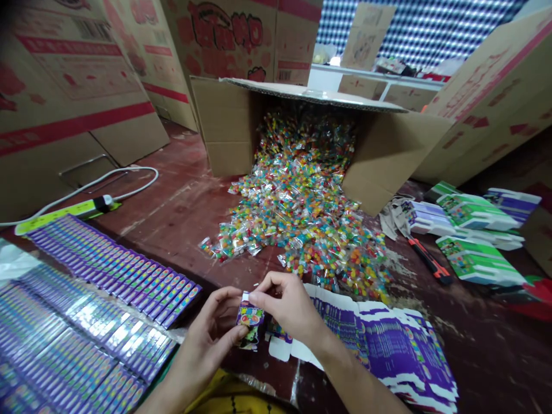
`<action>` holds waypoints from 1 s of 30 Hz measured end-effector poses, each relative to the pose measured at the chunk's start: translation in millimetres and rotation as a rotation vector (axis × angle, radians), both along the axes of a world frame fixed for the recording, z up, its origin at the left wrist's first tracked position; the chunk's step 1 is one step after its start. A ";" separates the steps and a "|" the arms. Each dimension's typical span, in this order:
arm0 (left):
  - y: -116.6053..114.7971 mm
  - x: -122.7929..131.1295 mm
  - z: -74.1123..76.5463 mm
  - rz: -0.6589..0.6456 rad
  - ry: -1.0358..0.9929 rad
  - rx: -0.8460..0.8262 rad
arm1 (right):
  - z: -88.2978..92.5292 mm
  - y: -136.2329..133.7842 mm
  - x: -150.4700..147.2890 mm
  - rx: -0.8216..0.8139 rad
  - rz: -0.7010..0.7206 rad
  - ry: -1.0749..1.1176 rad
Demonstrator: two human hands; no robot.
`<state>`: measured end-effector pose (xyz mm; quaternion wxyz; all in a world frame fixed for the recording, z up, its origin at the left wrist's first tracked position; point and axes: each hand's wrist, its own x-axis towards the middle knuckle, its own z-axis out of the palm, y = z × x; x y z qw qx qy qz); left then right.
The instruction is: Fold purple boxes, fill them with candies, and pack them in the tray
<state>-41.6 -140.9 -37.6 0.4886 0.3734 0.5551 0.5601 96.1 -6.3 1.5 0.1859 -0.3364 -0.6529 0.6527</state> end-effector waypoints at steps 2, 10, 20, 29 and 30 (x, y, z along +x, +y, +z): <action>-0.3 -0.9 2.3 -0.028 0.003 0.008 | -1.0 1.7 0.6 -0.008 0.019 -0.011; -4.5 -6.8 5.1 -0.034 0.130 -0.021 | 7.4 -15.2 8.0 0.591 0.057 -0.090; -11.7 -14.2 6.7 0.135 0.415 -0.075 | -29.0 -62.1 -10.0 1.126 0.135 -0.309; -30.7 -50.8 -2.9 0.229 1.299 0.019 | -25.0 -39.0 -6.5 0.970 0.062 -0.317; -30.2 -53.5 -4.1 0.225 1.374 0.035 | -22.4 -29.9 0.6 0.980 -0.005 -0.333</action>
